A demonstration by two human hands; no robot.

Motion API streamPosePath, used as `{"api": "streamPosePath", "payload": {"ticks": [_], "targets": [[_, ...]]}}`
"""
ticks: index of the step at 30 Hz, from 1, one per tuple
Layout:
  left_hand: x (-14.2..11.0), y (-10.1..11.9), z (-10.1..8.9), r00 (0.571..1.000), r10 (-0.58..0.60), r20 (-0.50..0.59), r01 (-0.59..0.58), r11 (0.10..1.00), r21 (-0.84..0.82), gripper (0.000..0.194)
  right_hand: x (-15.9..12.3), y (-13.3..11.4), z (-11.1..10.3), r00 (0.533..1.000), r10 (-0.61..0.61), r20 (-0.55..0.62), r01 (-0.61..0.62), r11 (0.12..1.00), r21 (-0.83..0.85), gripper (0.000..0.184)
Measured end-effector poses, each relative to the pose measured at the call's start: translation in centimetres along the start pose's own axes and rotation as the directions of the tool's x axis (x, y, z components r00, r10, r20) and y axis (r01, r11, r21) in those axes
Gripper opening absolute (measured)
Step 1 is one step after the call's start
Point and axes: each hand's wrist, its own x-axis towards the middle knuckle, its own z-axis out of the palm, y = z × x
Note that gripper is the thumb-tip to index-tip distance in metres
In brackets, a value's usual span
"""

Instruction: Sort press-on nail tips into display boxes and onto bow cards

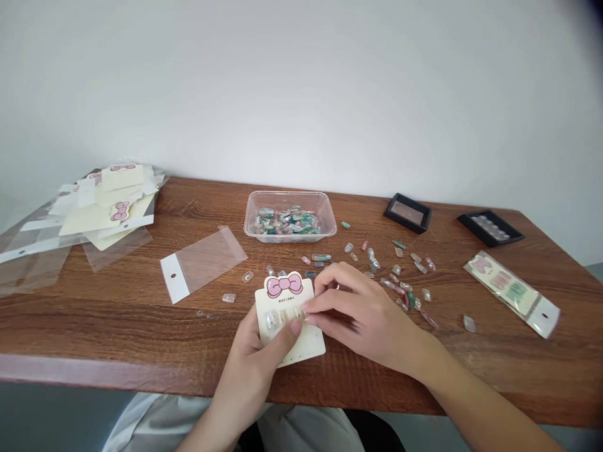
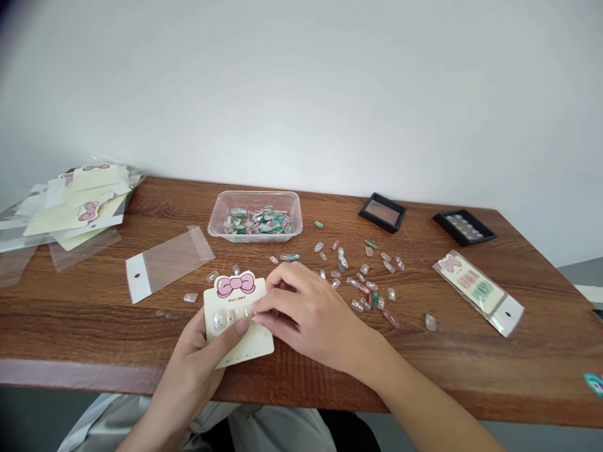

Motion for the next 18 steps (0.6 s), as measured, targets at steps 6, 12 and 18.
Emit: {"api": "streamPosePath", "payload": {"ticks": [6,12,18], "targets": [[0.3,-0.3,-0.8,0.998,-0.017,0.064,0.014,0.999,0.046,0.064,0.0,0.0,0.2,1.000,0.010,-0.023,-0.010,1.000,-0.001,0.006],[0.1,-0.4,-0.6,1.000,0.008,0.013,-0.008,0.999,0.032,0.059,-0.1,-0.2,0.2,0.989,0.148,0.028,-0.150,0.980,0.132,0.023],[-0.1,-1.0,-1.2,0.997,0.025,0.077,-0.034,0.992,0.118,0.052,-0.1,-0.7,-0.3,0.897,0.407,0.172,-0.442,0.812,0.382,0.061]]}}
